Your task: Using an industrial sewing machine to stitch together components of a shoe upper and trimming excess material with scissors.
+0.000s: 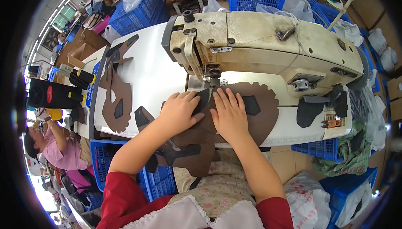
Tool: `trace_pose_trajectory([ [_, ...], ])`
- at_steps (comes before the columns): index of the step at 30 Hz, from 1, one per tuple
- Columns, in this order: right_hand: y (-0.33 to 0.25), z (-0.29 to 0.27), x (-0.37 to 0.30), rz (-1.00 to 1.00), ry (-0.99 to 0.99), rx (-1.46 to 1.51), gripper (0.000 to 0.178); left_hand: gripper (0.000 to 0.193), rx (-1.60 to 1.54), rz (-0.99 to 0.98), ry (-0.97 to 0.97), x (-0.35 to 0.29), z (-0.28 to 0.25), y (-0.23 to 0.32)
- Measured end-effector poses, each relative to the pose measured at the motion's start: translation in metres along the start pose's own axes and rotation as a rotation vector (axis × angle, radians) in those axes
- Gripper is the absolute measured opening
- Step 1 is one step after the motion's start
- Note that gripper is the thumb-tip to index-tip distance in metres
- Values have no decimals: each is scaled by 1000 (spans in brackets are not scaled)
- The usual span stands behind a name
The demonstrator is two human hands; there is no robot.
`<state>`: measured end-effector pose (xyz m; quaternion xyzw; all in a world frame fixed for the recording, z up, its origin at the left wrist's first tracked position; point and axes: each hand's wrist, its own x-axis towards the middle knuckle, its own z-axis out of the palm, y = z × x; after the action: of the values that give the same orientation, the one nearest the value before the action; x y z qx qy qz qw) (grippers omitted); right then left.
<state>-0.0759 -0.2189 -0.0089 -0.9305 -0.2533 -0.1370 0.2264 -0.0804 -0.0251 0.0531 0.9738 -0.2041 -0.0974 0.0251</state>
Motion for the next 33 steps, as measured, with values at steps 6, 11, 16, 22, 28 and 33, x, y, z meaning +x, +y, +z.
trace_pose_trajectory([
  [6,0,2,2,-9,10,14,47,51,-179,-1,218,-9,22,-10],
  [11,1,1,4,1,-13,27,47,52,-133,84,225,-7,23,-17],
  [16,2,2,3,-7,-14,21,47,52,-141,104,208,-7,21,-20],
  [22,0,1,5,-8,-33,8,46,51,-147,110,240,-11,25,-21],
  [28,4,6,13,-24,-16,24,46,50,-183,107,243,-6,28,-29],
  [33,1,11,26,-3,-39,29,46,50,-204,91,250,0,27,-41],
])
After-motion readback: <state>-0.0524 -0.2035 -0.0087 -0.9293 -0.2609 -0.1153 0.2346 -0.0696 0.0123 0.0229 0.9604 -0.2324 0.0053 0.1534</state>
